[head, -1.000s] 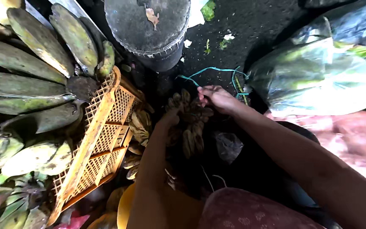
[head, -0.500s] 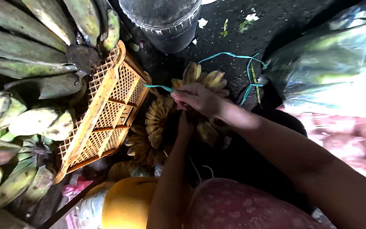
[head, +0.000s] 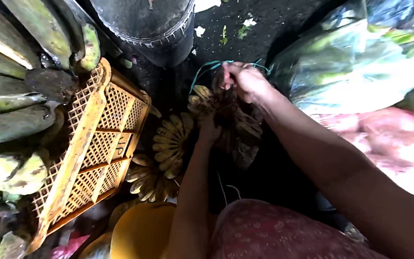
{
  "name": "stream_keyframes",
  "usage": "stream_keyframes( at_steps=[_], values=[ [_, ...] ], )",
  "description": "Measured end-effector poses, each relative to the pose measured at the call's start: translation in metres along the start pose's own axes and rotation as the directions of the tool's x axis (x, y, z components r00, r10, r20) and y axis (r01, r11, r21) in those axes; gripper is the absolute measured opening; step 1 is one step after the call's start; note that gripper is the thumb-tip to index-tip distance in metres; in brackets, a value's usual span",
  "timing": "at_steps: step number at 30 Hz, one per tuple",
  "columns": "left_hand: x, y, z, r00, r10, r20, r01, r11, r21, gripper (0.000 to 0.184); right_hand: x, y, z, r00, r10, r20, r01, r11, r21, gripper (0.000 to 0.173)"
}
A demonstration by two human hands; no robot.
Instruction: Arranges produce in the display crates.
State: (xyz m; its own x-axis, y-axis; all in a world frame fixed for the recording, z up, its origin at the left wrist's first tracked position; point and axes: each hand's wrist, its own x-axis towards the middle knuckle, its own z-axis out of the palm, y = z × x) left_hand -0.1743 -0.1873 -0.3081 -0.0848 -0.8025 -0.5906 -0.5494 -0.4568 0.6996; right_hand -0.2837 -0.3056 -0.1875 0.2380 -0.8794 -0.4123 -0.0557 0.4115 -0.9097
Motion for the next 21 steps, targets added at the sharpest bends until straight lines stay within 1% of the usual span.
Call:
stream_keyframes(
  at_steps=[3, 6, 8, 10, 13, 16, 19, 20, 21],
  values=[
    [0.013, 0.007, 0.001, 0.998, 0.008, -0.061, -0.003, 0.996, 0.094, 0.064, 0.007, -0.012, -0.027, 0.988, 0.044, -0.145, -0.028, 0.994, 0.11, 0.033],
    [0.02, 0.0, 0.004, 0.993, 0.06, -0.102, -0.046, 0.991, 0.128, 0.061, 0.015, -0.018, -0.048, 0.956, 0.156, -0.247, -0.092, 0.964, 0.25, 0.034],
    [0.024, -0.004, 0.008, 0.99, 0.09, -0.112, -0.079, 0.992, 0.102, 0.061, 0.02, -0.017, -0.059, 0.943, 0.189, -0.273, -0.1, 0.946, 0.309, 0.033],
    [0.026, -0.004, 0.011, 0.989, 0.111, -0.1, -0.1, 0.989, 0.106, 0.061, 0.022, -0.019, -0.066, 0.935, 0.188, -0.302, -0.082, 0.94, 0.331, 0.032],
    [0.026, 0.002, 0.01, 0.995, 0.089, -0.035, -0.082, 0.982, 0.172, 0.063, 0.021, -0.022, -0.073, 0.938, 0.131, -0.322, -0.048, 0.966, 0.253, 0.031],
    [0.025, 0.007, 0.007, 0.998, 0.059, -0.011, -0.056, 0.976, 0.209, 0.062, 0.022, -0.023, -0.071, 0.94, 0.128, -0.316, -0.063, 0.976, 0.209, 0.031],
    [0.019, 0.027, -0.005, 0.999, -0.007, 0.05, -0.007, 0.96, 0.279, 0.056, 0.016, -0.025, -0.061, 0.964, 0.092, -0.249, -0.058, 0.988, 0.14, 0.032],
    [0.016, 0.036, -0.012, 0.999, 0.002, 0.043, -0.015, 0.954, 0.298, 0.051, 0.016, -0.026, -0.057, 0.971, 0.073, -0.227, -0.047, 0.992, 0.118, 0.033],
    [0.013, 0.043, -0.017, 0.999, 0.045, 0.014, -0.047, 0.959, 0.278, 0.045, 0.015, -0.026, -0.054, 0.977, 0.063, -0.205, -0.042, 0.994, 0.104, 0.033]
  ],
)
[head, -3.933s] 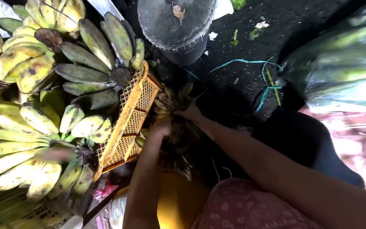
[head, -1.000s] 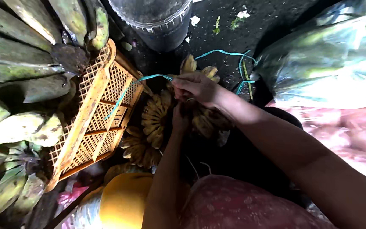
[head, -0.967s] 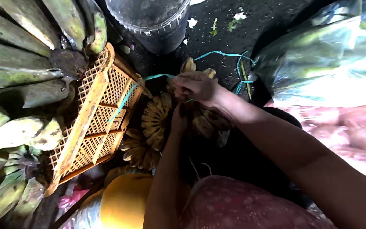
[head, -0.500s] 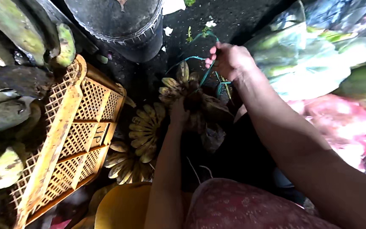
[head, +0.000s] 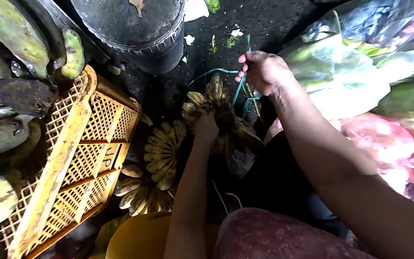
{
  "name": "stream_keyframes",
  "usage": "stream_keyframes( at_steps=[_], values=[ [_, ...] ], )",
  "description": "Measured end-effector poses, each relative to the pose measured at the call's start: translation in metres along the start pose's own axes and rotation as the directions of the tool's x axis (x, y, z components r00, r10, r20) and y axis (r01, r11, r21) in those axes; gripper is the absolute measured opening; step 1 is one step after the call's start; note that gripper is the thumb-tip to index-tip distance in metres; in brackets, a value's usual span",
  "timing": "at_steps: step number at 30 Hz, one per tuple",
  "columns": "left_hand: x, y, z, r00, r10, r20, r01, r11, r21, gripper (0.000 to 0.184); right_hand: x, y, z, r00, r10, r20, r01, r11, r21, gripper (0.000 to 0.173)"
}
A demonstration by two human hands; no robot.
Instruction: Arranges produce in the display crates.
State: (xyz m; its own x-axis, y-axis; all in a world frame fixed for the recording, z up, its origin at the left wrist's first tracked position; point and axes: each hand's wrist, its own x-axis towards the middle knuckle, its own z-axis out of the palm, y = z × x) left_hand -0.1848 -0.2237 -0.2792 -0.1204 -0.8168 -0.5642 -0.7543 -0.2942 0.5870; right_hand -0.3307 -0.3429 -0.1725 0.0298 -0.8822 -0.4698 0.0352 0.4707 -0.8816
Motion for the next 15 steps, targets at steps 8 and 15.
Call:
stream_keyframes(
  at_steps=[8, 15],
  values=[
    [0.006, -0.004, 0.003, 0.978, 0.08, -0.192, -0.106, 0.986, -0.13, 0.039, -0.017, 0.02, 0.045, 0.973, -0.081, 0.217, 0.097, 0.993, -0.064, 0.023],
    [-0.034, -0.005, -0.021, 0.938, 0.079, -0.338, -0.191, 0.931, -0.312, 0.034, -0.039, 0.042, 0.115, 0.884, -0.033, 0.466, 0.148, 0.966, -0.212, 0.027]
  ],
)
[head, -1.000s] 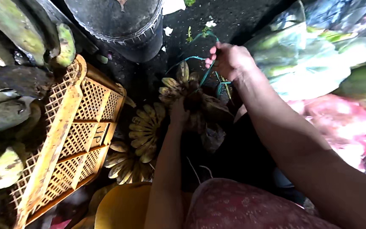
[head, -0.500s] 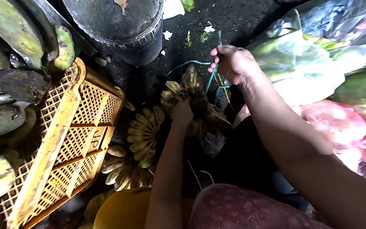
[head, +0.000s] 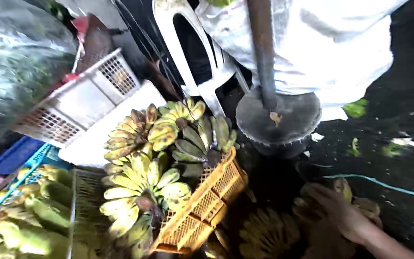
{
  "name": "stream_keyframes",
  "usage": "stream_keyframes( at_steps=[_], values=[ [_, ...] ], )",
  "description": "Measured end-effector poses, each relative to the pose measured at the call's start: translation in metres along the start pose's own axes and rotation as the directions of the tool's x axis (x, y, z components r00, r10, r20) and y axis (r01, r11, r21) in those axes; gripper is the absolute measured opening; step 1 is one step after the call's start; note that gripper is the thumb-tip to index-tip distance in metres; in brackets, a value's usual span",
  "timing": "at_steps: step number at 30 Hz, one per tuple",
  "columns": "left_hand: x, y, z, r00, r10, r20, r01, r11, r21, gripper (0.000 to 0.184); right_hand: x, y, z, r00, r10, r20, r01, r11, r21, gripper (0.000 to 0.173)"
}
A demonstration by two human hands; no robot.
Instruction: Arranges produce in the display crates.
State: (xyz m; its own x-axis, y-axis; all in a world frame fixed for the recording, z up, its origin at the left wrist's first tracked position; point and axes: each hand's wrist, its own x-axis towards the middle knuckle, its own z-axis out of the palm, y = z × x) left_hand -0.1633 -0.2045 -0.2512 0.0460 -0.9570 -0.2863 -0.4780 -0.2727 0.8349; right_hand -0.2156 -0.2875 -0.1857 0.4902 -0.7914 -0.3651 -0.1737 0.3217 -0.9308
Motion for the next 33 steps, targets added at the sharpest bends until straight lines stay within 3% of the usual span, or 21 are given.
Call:
stream_keyframes(
  at_steps=[2, 5, 10, 13, 16, 20, 23, 27, 30, 31, 33],
  values=[
    [-0.006, 0.003, -0.004, 1.0, -0.009, 0.005, 0.009, 0.995, 0.097, 0.037, -0.001, 0.003, 0.008, 0.999, 0.018, 0.032, -0.019, 0.999, 0.044, 0.026],
    [0.007, -0.007, -0.011, 0.996, 0.034, 0.077, -0.05, 0.974, 0.221, 0.04, -0.01, -0.008, 0.002, 0.992, -0.126, -0.013, 0.124, 0.95, 0.285, 0.026],
    [0.017, -0.026, -0.043, 0.968, 0.062, 0.241, -0.087, 0.992, 0.091, 0.035, -0.023, -0.028, -0.016, 0.974, -0.221, -0.043, 0.215, 0.858, 0.466, 0.038],
    [0.006, -0.026, -0.049, 0.98, 0.111, 0.166, -0.127, 0.988, 0.088, 0.031, -0.027, -0.034, -0.016, 0.968, -0.247, 0.049, 0.188, 0.84, 0.508, 0.042],
    [-0.004, -0.029, -0.059, 0.984, 0.053, 0.17, -0.058, 0.998, 0.025, 0.032, -0.025, -0.038, -0.023, 0.989, -0.145, 0.013, 0.11, 0.803, 0.585, 0.04],
    [-0.002, -0.027, -0.071, 0.978, -0.052, 0.203, 0.054, 0.999, -0.005, 0.034, -0.009, -0.035, -0.039, 0.984, -0.155, -0.089, 0.179, 0.832, 0.525, 0.035],
    [0.025, -0.033, -0.038, 0.959, -0.023, 0.283, 0.015, 0.999, 0.032, 0.033, 0.006, -0.016, -0.054, 0.969, -0.052, -0.241, 0.174, 0.837, 0.518, 0.029],
    [0.043, -0.025, -0.008, 0.936, -0.033, 0.35, -0.022, 0.988, 0.153, 0.044, 0.015, 0.001, -0.103, 0.869, -0.078, -0.49, 0.27, 0.902, 0.336, 0.029],
    [0.038, -0.04, -0.036, 0.986, 0.082, 0.146, -0.143, 0.87, 0.472, 0.051, 0.014, 0.003, -0.136, 0.78, -0.049, -0.623, 0.285, 0.915, 0.285, 0.031],
    [0.034, -0.05, -0.052, 0.995, 0.034, 0.095, -0.08, 0.841, 0.535, 0.058, 0.014, 0.003, -0.141, 0.76, -0.039, -0.649, 0.279, 0.921, 0.271, 0.03],
    [0.027, -0.083, -0.075, 0.981, -0.19, 0.026, 0.132, 0.767, 0.628, 0.069, 0.016, 0.0, -0.142, 0.709, -0.081, -0.701, 0.236, 0.964, 0.127, 0.025]
  ],
)
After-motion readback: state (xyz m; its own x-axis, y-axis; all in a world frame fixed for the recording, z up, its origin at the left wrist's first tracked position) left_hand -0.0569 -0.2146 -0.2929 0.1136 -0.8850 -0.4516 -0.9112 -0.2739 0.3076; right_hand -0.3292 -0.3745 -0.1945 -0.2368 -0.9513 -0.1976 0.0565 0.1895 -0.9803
